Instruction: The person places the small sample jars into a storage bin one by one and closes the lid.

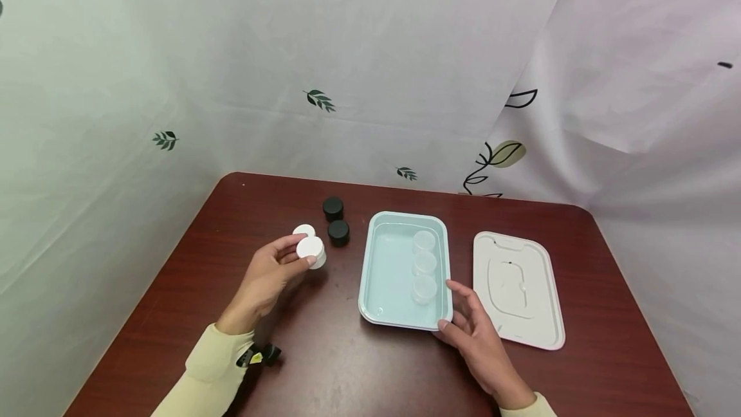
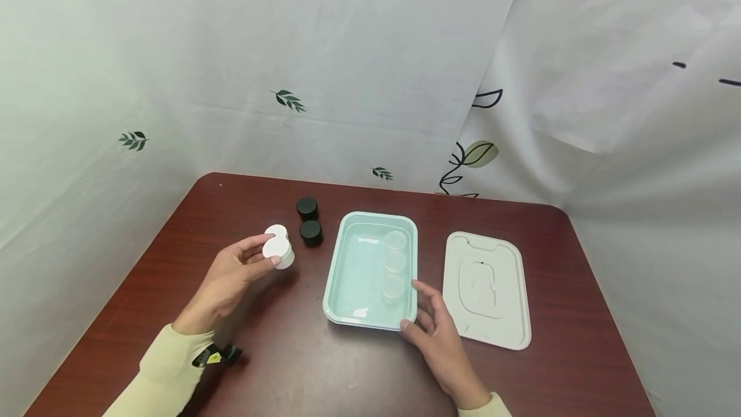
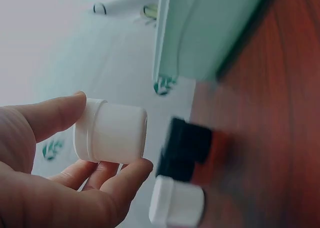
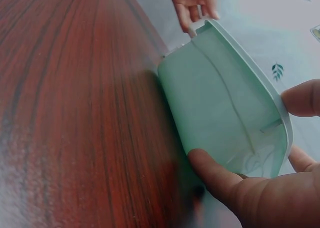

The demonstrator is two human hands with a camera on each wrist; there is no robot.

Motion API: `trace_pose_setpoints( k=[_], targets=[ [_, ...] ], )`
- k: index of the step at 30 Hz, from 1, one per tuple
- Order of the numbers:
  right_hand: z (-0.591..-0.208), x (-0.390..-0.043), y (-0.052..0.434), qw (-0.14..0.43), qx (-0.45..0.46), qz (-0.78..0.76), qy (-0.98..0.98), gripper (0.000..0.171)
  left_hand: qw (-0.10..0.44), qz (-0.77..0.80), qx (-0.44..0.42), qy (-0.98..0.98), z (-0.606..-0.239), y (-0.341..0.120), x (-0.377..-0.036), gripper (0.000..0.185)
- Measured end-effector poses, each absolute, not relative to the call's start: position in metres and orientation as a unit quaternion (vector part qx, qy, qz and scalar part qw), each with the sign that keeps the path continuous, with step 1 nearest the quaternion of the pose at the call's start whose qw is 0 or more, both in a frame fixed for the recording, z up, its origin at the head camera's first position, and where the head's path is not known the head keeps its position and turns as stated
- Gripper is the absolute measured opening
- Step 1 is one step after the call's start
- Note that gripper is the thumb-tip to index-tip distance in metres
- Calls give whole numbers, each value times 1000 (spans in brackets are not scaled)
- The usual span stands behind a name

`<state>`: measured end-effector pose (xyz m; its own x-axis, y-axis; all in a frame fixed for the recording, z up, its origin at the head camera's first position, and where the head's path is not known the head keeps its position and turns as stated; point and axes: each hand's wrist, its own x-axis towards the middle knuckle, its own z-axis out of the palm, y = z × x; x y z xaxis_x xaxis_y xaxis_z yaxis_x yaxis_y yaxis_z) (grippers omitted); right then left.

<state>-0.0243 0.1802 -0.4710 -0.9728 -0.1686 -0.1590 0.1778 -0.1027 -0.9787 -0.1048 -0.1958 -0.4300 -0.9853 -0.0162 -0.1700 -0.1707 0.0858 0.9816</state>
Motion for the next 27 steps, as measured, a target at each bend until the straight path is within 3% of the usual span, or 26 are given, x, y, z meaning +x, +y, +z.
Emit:
trace_pose_setpoints(
  k=[15,27],
  targets=[
    [-472,-26,181,117,-1,-741,662,68,90,623,51,776,-403,-116,-146,56],
    [-472,-27,183,128,6,-739,661,68,105,531,88,836,-414,-58,-171,52]
  ],
)
